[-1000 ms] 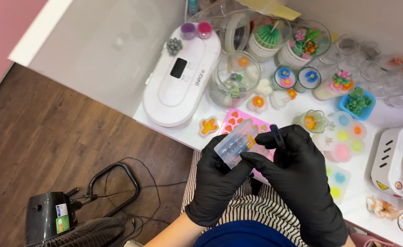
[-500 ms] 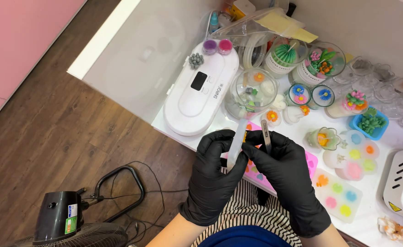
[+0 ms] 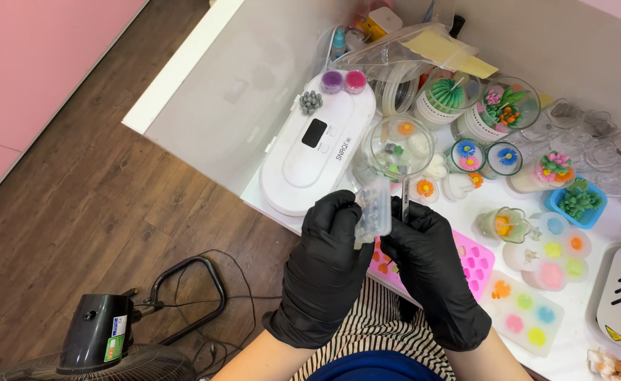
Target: Removing small decorative wax pieces from silicone molds and preparing them for candle assembly.
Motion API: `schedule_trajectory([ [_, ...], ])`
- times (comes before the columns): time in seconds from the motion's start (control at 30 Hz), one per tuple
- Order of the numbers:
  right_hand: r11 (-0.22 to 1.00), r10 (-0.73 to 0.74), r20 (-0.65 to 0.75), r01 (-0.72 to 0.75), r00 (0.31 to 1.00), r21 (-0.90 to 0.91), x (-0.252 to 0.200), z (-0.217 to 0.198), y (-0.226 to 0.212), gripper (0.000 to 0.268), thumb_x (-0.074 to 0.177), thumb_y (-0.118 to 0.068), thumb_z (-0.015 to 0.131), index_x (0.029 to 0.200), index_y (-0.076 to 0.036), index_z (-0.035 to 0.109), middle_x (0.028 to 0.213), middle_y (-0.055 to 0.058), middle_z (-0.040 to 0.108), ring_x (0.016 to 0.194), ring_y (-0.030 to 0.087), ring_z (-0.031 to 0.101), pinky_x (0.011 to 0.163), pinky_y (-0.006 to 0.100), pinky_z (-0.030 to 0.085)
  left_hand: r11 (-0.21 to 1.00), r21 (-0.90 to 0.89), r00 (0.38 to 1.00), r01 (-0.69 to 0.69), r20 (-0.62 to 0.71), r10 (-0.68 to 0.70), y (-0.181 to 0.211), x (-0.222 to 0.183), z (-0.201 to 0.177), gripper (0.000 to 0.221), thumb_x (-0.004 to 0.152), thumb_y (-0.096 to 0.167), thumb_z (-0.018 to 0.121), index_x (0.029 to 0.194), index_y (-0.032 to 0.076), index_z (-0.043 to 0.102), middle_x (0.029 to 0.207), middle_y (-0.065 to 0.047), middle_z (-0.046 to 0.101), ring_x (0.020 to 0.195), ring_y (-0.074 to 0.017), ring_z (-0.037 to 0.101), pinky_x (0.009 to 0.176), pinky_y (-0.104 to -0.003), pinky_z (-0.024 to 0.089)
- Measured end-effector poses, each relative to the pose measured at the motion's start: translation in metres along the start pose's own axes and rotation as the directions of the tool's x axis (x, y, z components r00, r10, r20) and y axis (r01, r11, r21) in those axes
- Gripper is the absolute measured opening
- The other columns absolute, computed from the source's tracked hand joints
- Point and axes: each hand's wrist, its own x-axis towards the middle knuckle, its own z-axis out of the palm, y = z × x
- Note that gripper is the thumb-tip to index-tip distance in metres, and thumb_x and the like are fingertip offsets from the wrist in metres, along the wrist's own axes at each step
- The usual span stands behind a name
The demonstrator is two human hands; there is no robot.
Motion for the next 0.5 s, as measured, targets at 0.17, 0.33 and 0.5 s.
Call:
schedule_trajectory([
  [0.17,0.999,0.032,0.058,-0.033,0.998,0.028,0.006,-0.002,0.001,0.025,0.09,-0.009,0.072,0.113,0.001,0.071,0.083,0.004,0.071,0.063,0.01,0.06,0.057,0.025,0.049,0.99,-0.095,0.994,0.107,0.036,-0.104,-0.001,0.005,-0.008,0.048,0.08,0.01,0.08,0.124,0.003,0.062,0.13,-0.015,0.061,0.114,-0.0322,0.066,0.089,-0.038,0.057],
  [0.33,0.999,0.034,0.103,-0.032,0.994,-0.019,0.004,0.004,-0.001,0.02,0.09,-0.011,0.072,0.105,0.002,0.071,0.076,0.005,0.068,0.059,0.012,0.058,0.053,0.027,0.047,0.983,-0.115,0.988,0.141,0.072,-0.133,-0.001,0.008,-0.01,0.047,0.081,0.011,0.079,0.123,0.003,0.061,0.129,-0.015,0.061,0.112,-0.0312,0.066,0.087,-0.037,0.058],
  [0.5,1.0,-0.026,0.127,0.024,0.992,0.012,0.004,0.006,0.002,0.021,0.091,-0.011,0.071,0.107,0.003,0.071,0.077,0.002,0.066,0.061,0.009,0.055,0.055,0.025,0.044,0.993,-0.054,0.99,0.104,0.098,-0.099,0.002,0.012,-0.014,0.049,0.075,0.009,0.079,0.121,0.005,0.063,0.126,-0.014,0.061,0.112,-0.0334,0.065,0.083,-0.039,0.056],
])
